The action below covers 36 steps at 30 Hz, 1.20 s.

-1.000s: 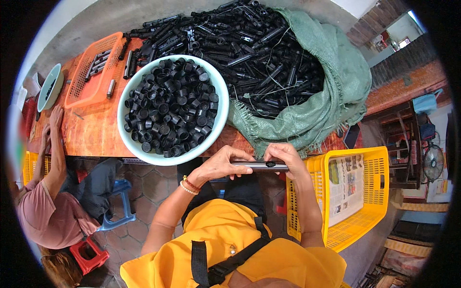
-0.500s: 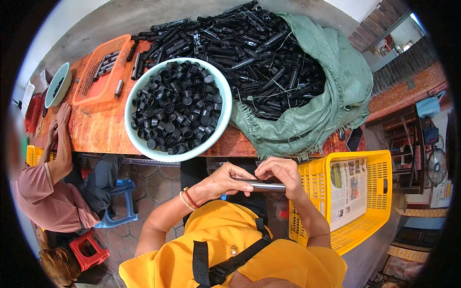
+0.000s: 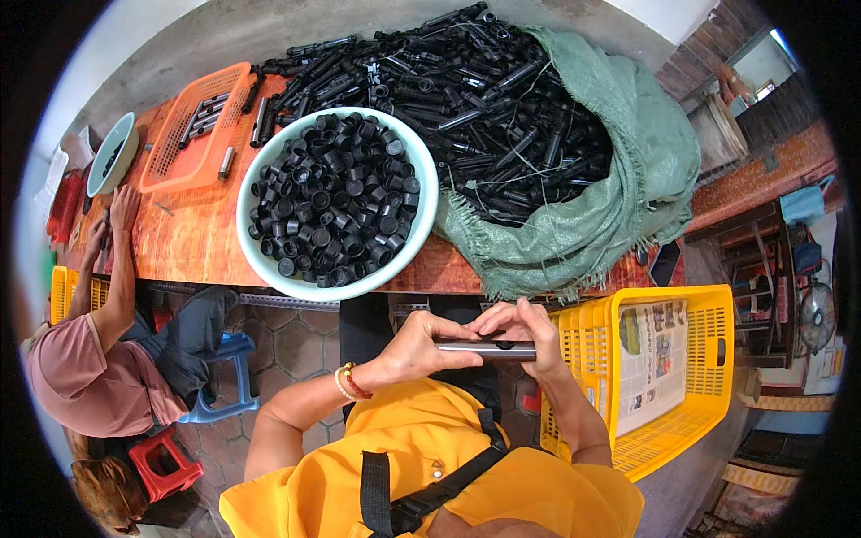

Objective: The person repeatedly picks a black cap from a bowl and screws it onto a metal rod held in the other hand. After each assembly, the completed unit is placed into a yellow basket. The process continues with multiple units.

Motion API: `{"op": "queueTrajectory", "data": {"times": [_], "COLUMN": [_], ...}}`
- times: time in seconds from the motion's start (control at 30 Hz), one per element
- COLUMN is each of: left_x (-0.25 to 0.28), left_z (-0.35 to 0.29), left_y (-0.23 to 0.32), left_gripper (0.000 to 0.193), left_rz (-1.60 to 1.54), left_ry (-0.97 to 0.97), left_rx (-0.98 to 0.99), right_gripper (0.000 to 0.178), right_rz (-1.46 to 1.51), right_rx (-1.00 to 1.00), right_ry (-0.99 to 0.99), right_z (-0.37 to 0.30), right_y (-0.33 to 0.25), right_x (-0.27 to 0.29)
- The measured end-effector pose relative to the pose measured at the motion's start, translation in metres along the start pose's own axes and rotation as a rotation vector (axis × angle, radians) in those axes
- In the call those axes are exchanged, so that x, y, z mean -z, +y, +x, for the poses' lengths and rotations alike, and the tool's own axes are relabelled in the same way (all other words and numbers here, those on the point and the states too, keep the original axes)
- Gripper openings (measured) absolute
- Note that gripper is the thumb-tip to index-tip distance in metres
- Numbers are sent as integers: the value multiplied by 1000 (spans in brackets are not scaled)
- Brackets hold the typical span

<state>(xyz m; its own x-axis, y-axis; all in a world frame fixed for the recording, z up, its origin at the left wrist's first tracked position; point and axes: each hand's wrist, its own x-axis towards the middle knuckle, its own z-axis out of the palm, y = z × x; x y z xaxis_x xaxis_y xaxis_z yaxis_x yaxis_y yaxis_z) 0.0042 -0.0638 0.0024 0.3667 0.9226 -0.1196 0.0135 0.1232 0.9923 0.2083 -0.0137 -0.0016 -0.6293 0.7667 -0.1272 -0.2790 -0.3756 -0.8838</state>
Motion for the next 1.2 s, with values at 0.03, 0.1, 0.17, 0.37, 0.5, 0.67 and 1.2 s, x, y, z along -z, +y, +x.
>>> {"op": "queueTrajectory", "data": {"times": [0.03, 0.1, 0.17, 0.37, 0.5, 0.67, 1.2], "left_x": [0, -1, -2, -3, 22, 110, 590], "left_z": [0, 0, -2, -9, -9, -57, -106], "left_y": [0, 1, 6, 11, 10, 63, -26], "left_gripper": [30, 33, 35, 31, 39, 44, 30], "left_rz": [56, 137, 188, 306, 61, -50, 218], "left_ry": [12, 29, 45, 95, 17, 317, 1059], "left_rx": [-51, -120, -157, -205, -266, -170, -255], "right_gripper": [59, 59, 60, 69, 76, 52, 16], "right_rz": [23, 68, 106, 128, 46, -77, -474], "right_rx": [-19, -57, -47, -109, 114, 273, 105], "right_ry": [4, 9, -31, -79, 163, 340, 672], "right_z": [0, 1, 3, 11, 26, 14, -44], "right_y": [1, 3, 4, 13, -5, -6, 0], "right_x": [2, 5, 6, 14, -12, 23, 11]}}
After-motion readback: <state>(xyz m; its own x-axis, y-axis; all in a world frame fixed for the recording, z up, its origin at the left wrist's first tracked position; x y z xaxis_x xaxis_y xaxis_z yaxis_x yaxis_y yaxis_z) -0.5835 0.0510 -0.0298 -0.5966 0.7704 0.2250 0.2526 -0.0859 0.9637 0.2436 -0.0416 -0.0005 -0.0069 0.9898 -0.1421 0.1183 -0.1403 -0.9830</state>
